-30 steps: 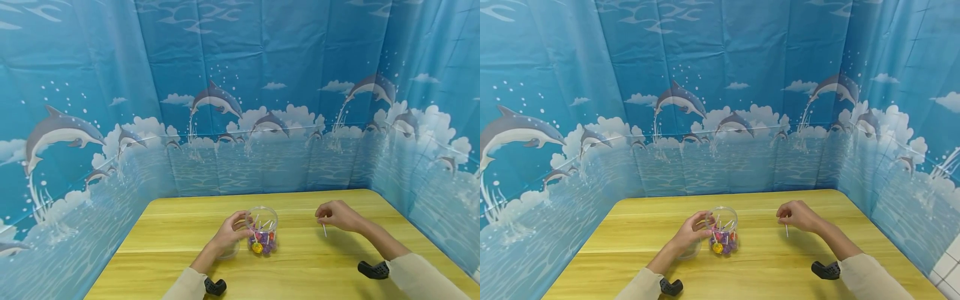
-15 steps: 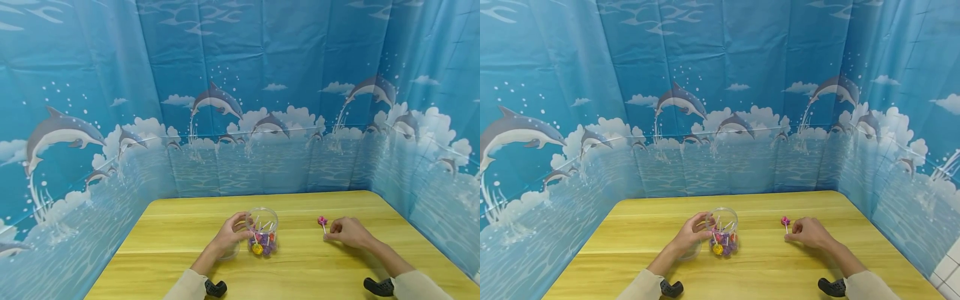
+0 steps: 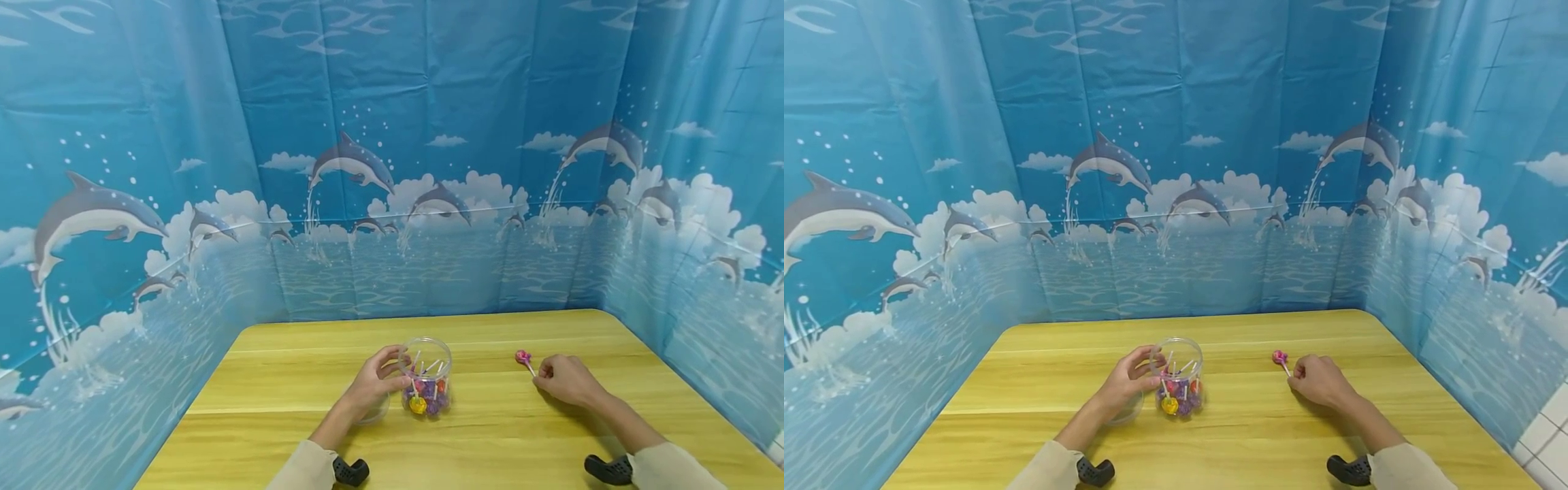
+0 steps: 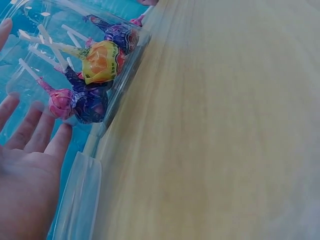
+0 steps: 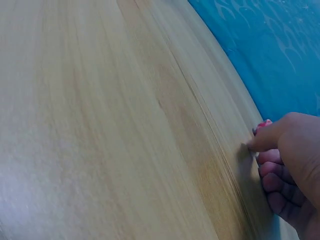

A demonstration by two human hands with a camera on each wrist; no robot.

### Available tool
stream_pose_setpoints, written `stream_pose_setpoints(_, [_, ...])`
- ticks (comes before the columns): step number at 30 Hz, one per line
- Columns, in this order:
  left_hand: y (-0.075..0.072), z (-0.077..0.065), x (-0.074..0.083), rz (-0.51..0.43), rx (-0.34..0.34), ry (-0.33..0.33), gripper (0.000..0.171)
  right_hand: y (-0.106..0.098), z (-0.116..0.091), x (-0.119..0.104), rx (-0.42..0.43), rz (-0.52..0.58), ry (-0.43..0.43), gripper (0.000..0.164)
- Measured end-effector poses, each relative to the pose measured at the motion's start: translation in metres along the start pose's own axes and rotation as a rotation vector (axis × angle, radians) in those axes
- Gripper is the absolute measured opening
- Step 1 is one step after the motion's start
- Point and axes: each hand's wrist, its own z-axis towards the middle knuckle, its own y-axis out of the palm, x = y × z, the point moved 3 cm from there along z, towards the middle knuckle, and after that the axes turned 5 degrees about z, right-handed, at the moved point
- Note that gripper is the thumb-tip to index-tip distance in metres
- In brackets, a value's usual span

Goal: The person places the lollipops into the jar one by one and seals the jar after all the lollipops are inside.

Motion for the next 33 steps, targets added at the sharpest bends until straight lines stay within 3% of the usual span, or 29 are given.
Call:
stream_pose_setpoints(8, [0.002,-0.001,-0.002,0.006,0.017,0.012,0.072,0.001,0.003,0.001,0.014,-0.014,0.059,0.01])
stream_pose_setpoints(17, [0.003,0.001,0.0,-0.016,0.048,-0.004,0.078,0.004,0.002,0.001,0.085,-0.026,0.01,0.013])
stream_pose_setpoints(33, [0.006,0.003,0.0,0.002,0.053,-0.014,0.077,-0.009,0.008,0.001,0.176,0.096,0.037,0.019])
